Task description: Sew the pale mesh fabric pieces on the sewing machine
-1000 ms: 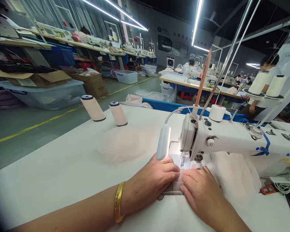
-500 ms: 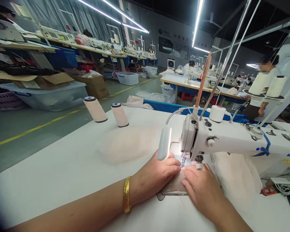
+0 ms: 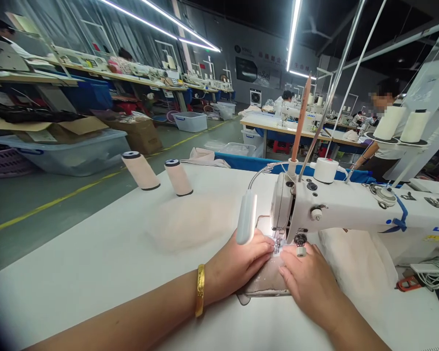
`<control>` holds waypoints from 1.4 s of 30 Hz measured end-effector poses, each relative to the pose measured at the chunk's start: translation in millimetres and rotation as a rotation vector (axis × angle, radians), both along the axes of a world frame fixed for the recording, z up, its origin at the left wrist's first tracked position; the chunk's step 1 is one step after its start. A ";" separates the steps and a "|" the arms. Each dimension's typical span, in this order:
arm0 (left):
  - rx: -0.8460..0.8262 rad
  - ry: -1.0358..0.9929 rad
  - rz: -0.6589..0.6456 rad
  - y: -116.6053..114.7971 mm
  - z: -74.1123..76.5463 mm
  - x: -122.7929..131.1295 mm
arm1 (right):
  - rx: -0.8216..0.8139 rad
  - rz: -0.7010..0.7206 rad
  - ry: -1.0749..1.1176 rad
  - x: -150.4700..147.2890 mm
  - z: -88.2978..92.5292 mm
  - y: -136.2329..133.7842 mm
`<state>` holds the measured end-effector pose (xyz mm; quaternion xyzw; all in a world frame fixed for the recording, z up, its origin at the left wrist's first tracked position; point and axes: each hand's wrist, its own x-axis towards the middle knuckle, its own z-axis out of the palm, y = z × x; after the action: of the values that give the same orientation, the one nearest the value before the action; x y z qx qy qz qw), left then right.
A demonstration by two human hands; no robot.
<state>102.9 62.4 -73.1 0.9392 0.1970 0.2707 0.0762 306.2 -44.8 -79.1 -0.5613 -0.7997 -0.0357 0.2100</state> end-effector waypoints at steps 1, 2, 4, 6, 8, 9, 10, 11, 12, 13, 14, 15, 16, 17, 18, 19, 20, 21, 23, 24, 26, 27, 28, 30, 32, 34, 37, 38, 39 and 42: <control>-0.028 0.007 0.019 1.3 0.2 -0.6 | -0.001 0.001 0.009 -0.3 0.4 -0.1; -0.054 0.022 0.039 2.5 0.5 -1.1 | -0.002 0.003 0.020 -0.6 0.7 -0.3; -0.082 0.070 0.079 4.4 1.5 -1.8 | -0.001 0.010 0.041 -1.1 0.9 -0.7; -0.053 0.119 0.114 4.4 3.0 -2.2 | 0.008 0.021 0.051 -1.0 0.6 -1.5; 0.032 0.139 0.150 1.7 5.9 -2.7 | 0.031 0.040 0.052 -1.0 0.1 -3.2; 0.084 0.135 0.172 -0.6 7.9 -3.0 | 0.043 0.053 0.051 -1.2 0.1 -4.4; 0.133 0.131 0.186 -3.6 10.2 -3.5 | 0.056 0.068 0.052 -1.7 0.2 -5.7; 0.172 0.131 0.185 -7.0 12.5 -4.1 | 0.069 0.085 0.055 -2.6 0.6 -7.1; 0.192 0.137 0.161 -10.8 14.7 -4.8 | 0.080 0.104 0.060 -3.8 1.3 -8.4; 0.188 0.142 0.114 -14.8 16.5 -5.6 | 0.091 0.124 0.065 -5.3 2.2 -9.5; 0.162 0.142 0.053 -18.6 17.6 -6.5 | 0.099 0.145 0.070 -7.0 3.3 -10.3; 0.125 0.133 -0.007 -22.1 18.1 -7.3 | 0.100 0.164 0.075 -8.8 4.6 -10.8; 0.090 0.114 -0.052 -25.0 17.8 -8.1 | 0.087 0.176 0.076 -10.3 5.8 -10.9; 0.063 0.093 -0.080 -27.2 17.1 -8.8 | 0.062 0.178 0.075 -11.5 6.8 -10.8; 0.046 0.080 -0.092 -28.6 16.0 -9.3 | 0.027 0.169 0.069 -12.2 7.5 -10.4; 0.040 0.075 -0.088 -29.2 14.8 -9.7 | -0.009 0.156 0.060 -12.4 7.7 -10.0; 0.038 0.084 -0.078 -29.2 13.7 -10.1 | -0.040 0.142 0.048 -12.0 7.6 -9.5; 0.035 0.096 -0.067 -28.6 12.6 -10.3 | -0.059 0.129 0.034 -11.2 7.0 -9.2; 0.036 0.111 -0.043 -27.2 11.0 -10.6 | -0.059 0.116 0.014 -9.1 5.5 -8.9; 0.044 0.109 -0.037 -26.6 10.5 -10.5 | -0.055 0.115 0.012 -8.2 4.9 -9.1; 0.062 0.096 -0.053 -26.6 9.7 -10.3 | -0.053 0.119 0.025 -7.1 4.5 -9.8; 0.065 0.086 -0.071 -27.0 9.4 -10.0 | -0.056 0.124 0.034 -6.9 4.7 -10.3; 0.062 0.077 -0.092 -27.5 9.2 -9.8 | -0.061 0.130 0.040 -6.9 5.0 -10.8; 0.049 0.065 -0.127 -28.3 8.9 -9.5 | -0.075 0.134 0.043 -7.1 5.5 -11.8; 0.044 0.057 -0.133 -27.9 8.6 -9.6 | -0.089 0.127 0.038 -7.3 5.1 -12.2; 0.049 0.061 -0.130 -26.0 8.3 -10.0 | -0.093 0.116 0.036 -7.5 3.5 -12.0; 0.065 0.078 -0.130 -21.4 7.6 -10.8 | -0.071 0.100 0.040 -7.6 0.8 -10.4; 0.071 0.085 -0.126 -20.0 7.2 -11.1 | -0.060 0.096 0.041 -7.6 0.3 -9.9; 0.075 0.089 -0.119 -18.9 6.7 -11.3 | -0.051 0.095 0.042 -7.7 0.0 -9.5; 0.091 0.079 -0.128 -18.2 3.9 -11.7 | -0.036 0.103 0.048 -7.6 0.7 -9.4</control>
<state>91.2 44.3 -69.3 0.9623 0.1270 0.2365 0.0428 298.6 -54.3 -78.4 -0.5237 -0.8228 0.0028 0.2207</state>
